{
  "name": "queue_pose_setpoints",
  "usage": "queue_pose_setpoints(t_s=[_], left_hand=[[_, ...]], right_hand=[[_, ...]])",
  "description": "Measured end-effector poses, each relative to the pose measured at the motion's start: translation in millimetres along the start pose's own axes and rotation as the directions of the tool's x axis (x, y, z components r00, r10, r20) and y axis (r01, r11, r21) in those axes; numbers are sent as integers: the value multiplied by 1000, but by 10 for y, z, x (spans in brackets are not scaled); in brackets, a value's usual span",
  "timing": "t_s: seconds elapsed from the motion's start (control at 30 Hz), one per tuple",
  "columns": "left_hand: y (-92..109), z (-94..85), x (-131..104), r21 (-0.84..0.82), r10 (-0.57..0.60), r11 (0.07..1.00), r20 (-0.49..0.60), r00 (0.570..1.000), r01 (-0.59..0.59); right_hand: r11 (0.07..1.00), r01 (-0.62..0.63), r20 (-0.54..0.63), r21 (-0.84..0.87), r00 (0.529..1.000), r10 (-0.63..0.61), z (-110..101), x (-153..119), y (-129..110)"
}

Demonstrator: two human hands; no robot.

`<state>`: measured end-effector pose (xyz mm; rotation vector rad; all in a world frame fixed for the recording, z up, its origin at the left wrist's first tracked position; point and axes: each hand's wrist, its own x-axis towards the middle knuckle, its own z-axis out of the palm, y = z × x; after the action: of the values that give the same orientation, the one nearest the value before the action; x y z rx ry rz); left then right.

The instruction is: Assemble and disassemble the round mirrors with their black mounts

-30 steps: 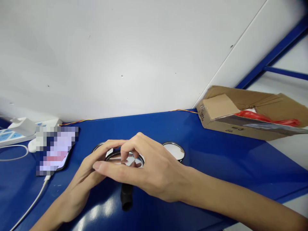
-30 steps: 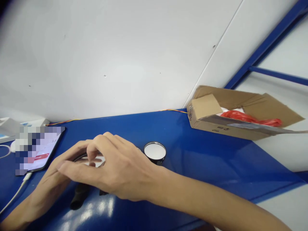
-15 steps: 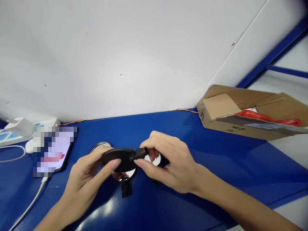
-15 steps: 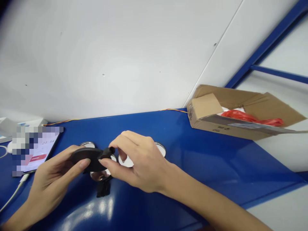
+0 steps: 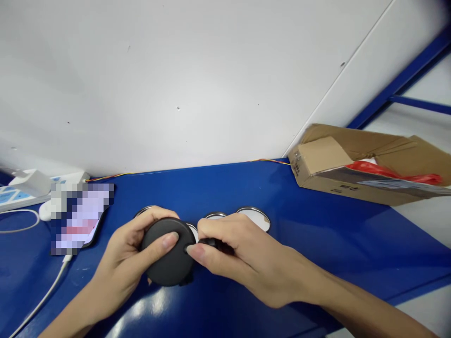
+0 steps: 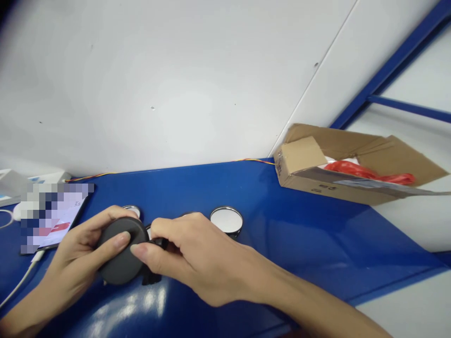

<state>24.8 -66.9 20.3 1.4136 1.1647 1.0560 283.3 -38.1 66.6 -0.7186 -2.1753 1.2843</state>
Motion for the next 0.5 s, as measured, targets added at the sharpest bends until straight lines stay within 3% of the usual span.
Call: queue_pose_setpoints(t_s=[0.2,0.27,0.3,0.33,0.4,0.47,0.5], left_hand=[[-2,6,15,-105,-45,994,-21,999,43],[-11,-20,61,-146,-50,988,-47,998,42],[-10,-43,90,-181,-34,983,-116,993,12],[-7,-67,120,-223,-15,974,-224,975,-37],[7,-93,167,-266,23,958,-305,952,-108],[19,-63,181,-281,27,953,-280,960,-109],[22,-30,175,-281,16,956,-247,969,-87]], right_hand=[[994,-84,-14,74,996,85,-33,29,-16],[994,-64,-88,91,993,72,-176,22,34],[994,-47,-168,98,984,63,-281,23,73],[990,32,-309,140,951,13,-397,28,118],[981,98,-511,169,859,2,-608,60,215],[980,135,-656,147,755,-5,-710,107,306],[986,121,-647,117,763,-17,-709,130,345]])
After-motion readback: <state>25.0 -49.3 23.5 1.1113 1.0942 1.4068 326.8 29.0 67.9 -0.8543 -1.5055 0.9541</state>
